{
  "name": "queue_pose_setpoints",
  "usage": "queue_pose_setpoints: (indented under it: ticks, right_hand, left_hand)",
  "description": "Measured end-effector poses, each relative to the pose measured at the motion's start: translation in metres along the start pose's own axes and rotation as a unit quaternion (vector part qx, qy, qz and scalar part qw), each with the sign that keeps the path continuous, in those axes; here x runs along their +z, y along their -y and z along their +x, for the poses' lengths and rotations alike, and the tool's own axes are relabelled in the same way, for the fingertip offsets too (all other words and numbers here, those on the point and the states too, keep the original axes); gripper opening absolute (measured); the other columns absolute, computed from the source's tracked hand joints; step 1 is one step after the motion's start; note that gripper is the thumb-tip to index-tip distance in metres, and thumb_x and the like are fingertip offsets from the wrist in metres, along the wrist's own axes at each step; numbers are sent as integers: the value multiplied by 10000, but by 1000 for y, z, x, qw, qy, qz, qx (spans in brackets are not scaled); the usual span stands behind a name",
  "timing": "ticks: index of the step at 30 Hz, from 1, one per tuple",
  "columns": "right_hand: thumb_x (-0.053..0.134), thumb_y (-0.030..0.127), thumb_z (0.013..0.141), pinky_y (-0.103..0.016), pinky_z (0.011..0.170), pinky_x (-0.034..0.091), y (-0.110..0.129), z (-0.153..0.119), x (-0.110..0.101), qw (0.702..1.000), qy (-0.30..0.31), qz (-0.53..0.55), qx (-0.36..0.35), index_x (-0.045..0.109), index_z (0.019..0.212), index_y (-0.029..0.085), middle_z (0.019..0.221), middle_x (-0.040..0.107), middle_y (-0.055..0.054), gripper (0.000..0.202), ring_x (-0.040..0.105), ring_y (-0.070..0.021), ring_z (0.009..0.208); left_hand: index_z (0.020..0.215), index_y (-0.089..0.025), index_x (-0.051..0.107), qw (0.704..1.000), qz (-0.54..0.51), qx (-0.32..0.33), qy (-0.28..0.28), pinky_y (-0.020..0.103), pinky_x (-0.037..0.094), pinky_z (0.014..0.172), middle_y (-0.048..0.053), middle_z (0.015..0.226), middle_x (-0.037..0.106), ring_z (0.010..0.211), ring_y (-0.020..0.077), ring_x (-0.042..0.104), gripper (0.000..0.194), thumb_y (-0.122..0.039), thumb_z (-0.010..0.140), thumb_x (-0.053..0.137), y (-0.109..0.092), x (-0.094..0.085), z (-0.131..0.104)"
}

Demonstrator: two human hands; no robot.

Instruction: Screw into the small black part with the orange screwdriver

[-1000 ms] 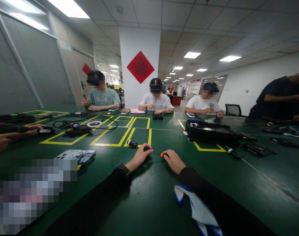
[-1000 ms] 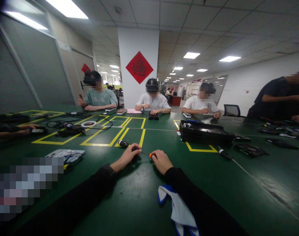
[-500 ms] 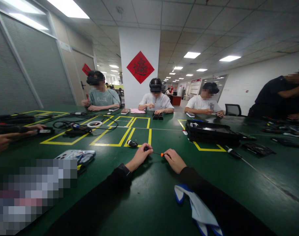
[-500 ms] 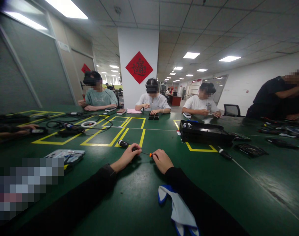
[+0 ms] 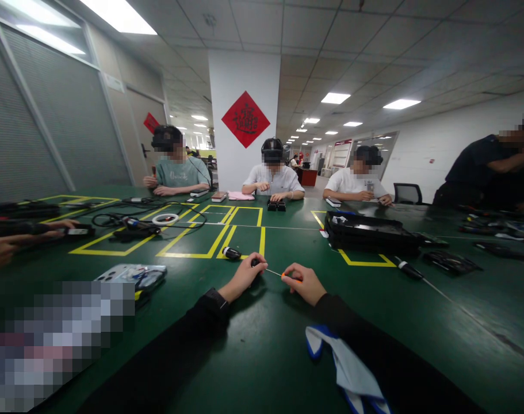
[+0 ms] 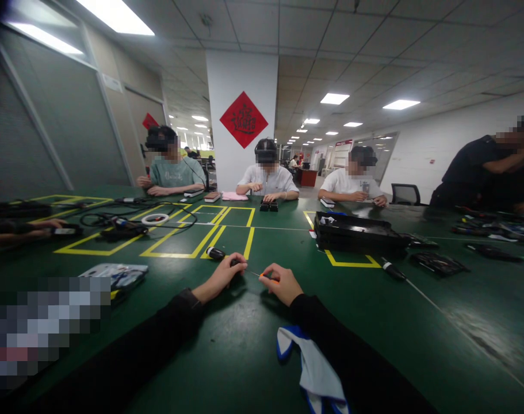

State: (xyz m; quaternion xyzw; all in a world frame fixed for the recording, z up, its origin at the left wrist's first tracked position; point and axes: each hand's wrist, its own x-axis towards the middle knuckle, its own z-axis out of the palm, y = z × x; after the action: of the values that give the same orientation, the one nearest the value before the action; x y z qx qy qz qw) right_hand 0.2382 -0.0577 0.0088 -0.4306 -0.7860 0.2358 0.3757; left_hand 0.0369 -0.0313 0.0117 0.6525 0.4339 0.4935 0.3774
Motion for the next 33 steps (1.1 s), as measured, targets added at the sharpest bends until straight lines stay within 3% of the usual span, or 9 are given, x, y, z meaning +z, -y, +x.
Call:
queue_pose_setpoints:
  ticks: [4,8,12,14,18,22,27,30,33]
  right_hand:
    - [377,353,835,-200,536,359,3,2,-2,999,-11,-33,-8,593,685,148,525,524,18,333,480,-87,513]
    - [510,311,753,-210,589,393,8,3,-1,997,-61,-20,-46,601,770,155,716,568,-13,181,509,-106,632]
    - [581,312,692,-220,612,420,13,0,1,993,-102,21,-49,589,806,164,779,569,-27,187,531,-130,709]
    - [546,337,724,-222,599,422,14,-2,1,995,-84,52,-27,589,827,163,734,584,-21,206,547,-130,685]
    - [358,364,833,-220,513,393,12,-3,4,995,-30,90,35,601,770,151,482,524,22,329,494,-95,450]
    - [499,354,752,-229,533,413,10,0,5,989,-89,111,45,571,793,155,514,557,20,215,521,-107,478]
    - [672,318,591,-250,611,445,9,4,3,966,-168,192,37,554,800,163,722,608,-25,286,565,-134,654]
    - [691,326,573,-217,498,415,8,6,5,939,-158,294,81,546,817,169,776,607,-27,324,525,-95,562]
    - [635,375,646,-184,395,344,5,7,6,890,-120,418,135,519,878,178,834,611,-44,325,460,-53,457]
  left_hand:
    - [771,-166,522,1000,9,8,8,201,349,510,-43,565,501,522,92,458,236,-388,688,524,-2,-1,-1]
    - [783,-167,521,1000,20,12,-1,200,334,490,-40,568,499,503,88,436,271,-427,703,512,-1,-2,-1]
    - [756,-164,517,999,24,34,-9,207,349,532,-37,580,500,536,92,450,269,-426,697,530,2,-1,0]
    - [744,-163,513,999,24,44,-10,209,354,554,-40,579,497,546,92,456,265,-423,697,535,4,-1,0]
    - [754,-163,513,999,24,42,-11,213,354,554,-46,566,493,527,91,458,272,-430,702,530,7,-1,1]
    - [738,-162,515,999,21,42,-12,211,354,554,-44,562,497,529,91,464,277,-434,692,541,8,-1,3]
    - [784,-168,519,1000,9,15,-8,202,337,510,-48,547,495,500,87,447,294,-450,703,524,6,-2,2]
    - [800,-170,516,1000,1,4,-7,201,332,497,-47,546,499,497,89,451,302,-457,705,519,7,-3,2]
    - [790,-169,513,1000,-5,13,-8,203,344,520,-47,546,499,513,91,462,292,-447,703,526,7,-1,2]
